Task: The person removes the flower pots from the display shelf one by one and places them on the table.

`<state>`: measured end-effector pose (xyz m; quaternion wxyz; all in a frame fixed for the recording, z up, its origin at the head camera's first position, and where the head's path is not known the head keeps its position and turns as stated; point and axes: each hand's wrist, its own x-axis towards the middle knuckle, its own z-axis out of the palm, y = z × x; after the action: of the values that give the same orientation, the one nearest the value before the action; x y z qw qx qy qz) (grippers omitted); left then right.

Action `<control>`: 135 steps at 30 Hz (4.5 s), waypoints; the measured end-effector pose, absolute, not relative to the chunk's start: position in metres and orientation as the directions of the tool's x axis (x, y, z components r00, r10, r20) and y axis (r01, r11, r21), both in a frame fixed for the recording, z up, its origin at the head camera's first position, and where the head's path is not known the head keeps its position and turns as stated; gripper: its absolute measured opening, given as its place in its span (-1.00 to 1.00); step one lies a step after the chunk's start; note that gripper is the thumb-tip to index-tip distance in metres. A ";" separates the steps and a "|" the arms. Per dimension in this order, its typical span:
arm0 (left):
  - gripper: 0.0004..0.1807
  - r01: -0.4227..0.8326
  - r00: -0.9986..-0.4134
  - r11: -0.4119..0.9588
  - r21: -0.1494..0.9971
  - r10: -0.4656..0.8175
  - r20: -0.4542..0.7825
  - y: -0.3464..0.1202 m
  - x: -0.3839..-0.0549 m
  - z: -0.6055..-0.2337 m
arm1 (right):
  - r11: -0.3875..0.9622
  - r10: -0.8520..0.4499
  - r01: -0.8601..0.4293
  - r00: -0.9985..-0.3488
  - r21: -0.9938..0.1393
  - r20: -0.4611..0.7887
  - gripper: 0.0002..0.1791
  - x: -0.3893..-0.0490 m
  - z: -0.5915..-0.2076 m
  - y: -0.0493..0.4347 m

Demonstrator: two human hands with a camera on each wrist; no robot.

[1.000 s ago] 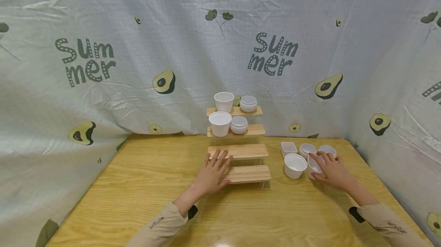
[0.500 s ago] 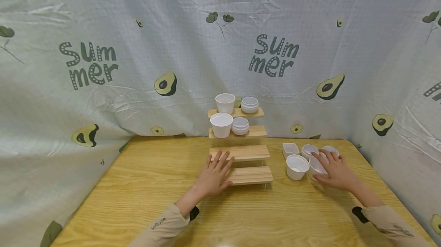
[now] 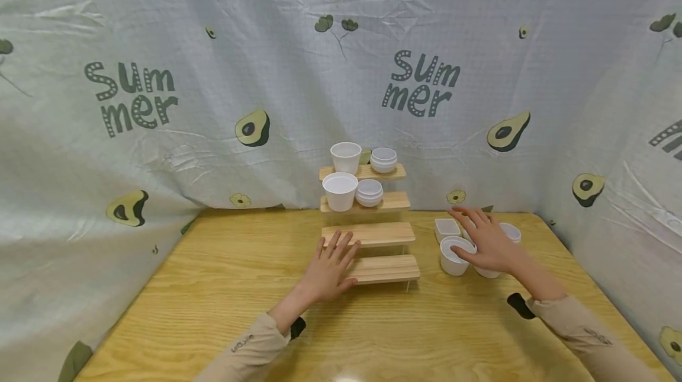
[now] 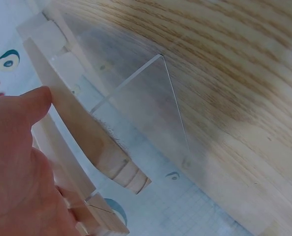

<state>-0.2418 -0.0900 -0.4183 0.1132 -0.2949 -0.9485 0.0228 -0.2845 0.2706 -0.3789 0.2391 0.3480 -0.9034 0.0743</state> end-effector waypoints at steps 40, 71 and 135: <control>-0.21 0.551 -0.801 0.826 -0.119 0.564 0.200 -0.088 -0.241 -0.414 | 0.739 -0.595 -0.671 -0.604 0.063 0.530 -0.24 -0.340 -0.341 0.113; -0.21 0.549 -0.794 0.825 -0.133 0.565 0.224 -0.089 -0.242 -0.418 | 0.752 -0.597 -0.650 -0.601 0.110 0.531 -0.35 -0.353 -0.345 0.098; -0.22 0.531 -0.804 0.834 -0.153 0.552 0.219 -0.087 -0.244 -0.416 | 0.678 -0.682 -0.694 -0.470 0.242 0.560 -0.29 -0.266 -0.391 0.247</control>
<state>-0.2443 -0.0871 -0.4161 0.1280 -0.2853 -0.9489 0.0424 -0.2660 0.2474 -0.3912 0.3221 0.4013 -0.8574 0.0097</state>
